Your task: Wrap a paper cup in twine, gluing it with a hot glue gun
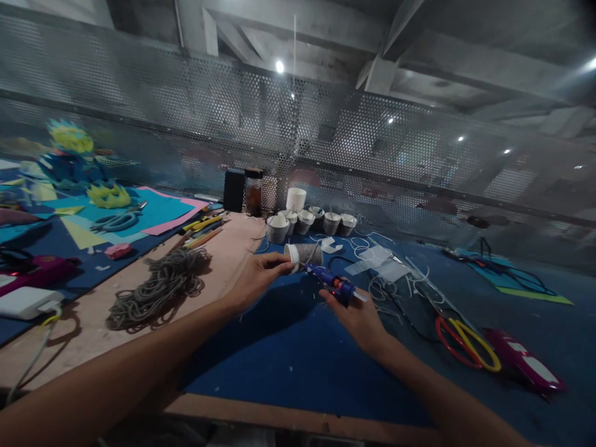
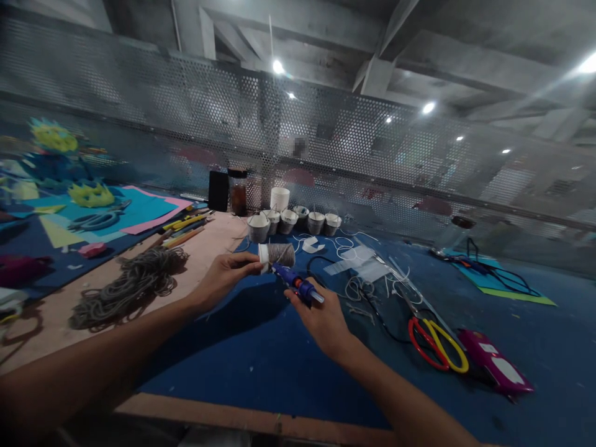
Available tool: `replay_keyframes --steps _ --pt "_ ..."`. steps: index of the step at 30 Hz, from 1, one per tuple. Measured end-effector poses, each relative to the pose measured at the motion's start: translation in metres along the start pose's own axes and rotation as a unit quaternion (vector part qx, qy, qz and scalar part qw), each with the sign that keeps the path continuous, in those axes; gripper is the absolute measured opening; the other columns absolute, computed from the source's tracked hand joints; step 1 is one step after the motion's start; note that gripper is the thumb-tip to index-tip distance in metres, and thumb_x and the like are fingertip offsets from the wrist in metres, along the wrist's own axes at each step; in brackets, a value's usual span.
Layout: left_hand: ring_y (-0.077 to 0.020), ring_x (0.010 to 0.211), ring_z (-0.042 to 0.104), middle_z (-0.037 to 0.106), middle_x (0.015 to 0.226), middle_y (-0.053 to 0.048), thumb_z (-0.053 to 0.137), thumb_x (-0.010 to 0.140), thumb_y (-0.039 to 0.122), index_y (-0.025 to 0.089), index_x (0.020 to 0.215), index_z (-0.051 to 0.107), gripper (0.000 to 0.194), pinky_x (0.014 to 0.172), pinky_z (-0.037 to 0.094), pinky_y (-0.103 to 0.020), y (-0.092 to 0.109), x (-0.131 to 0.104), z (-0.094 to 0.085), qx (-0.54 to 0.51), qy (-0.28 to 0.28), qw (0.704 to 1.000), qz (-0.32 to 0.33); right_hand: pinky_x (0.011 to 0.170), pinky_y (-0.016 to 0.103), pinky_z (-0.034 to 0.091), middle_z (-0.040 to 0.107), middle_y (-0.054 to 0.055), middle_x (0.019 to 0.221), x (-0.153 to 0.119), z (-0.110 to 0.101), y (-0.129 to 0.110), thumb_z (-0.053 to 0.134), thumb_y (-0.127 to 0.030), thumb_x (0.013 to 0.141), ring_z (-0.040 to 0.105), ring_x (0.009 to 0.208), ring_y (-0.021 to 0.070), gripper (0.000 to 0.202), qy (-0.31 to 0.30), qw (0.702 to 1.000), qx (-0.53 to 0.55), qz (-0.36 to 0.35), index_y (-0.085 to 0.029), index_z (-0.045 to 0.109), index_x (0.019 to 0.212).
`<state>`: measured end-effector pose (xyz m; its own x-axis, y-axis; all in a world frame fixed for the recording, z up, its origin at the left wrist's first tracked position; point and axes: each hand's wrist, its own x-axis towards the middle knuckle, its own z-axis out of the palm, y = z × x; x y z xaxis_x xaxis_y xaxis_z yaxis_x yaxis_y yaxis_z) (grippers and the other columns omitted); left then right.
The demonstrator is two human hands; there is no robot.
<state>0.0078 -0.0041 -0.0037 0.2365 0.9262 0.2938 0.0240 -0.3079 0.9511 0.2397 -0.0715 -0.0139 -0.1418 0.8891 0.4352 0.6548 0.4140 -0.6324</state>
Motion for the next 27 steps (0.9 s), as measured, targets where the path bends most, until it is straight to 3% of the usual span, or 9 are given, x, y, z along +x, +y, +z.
replay_keyframes --steps 27 --pt "-0.0151 0.078 0.061 0.071 0.084 -0.005 0.075 0.077 0.036 0.017 0.092 0.077 0.024 0.08 0.05 -0.03 -0.01 0.003 -0.003 -0.094 0.014 0.995 -0.041 0.054 0.025 0.039 0.06 -0.001 0.066 -0.001 0.008 0.013 0.056 -0.052 0.091 0.054 0.056 0.0145 0.032 -0.011 0.999 -0.035 -0.001 -0.022 0.059 0.081"
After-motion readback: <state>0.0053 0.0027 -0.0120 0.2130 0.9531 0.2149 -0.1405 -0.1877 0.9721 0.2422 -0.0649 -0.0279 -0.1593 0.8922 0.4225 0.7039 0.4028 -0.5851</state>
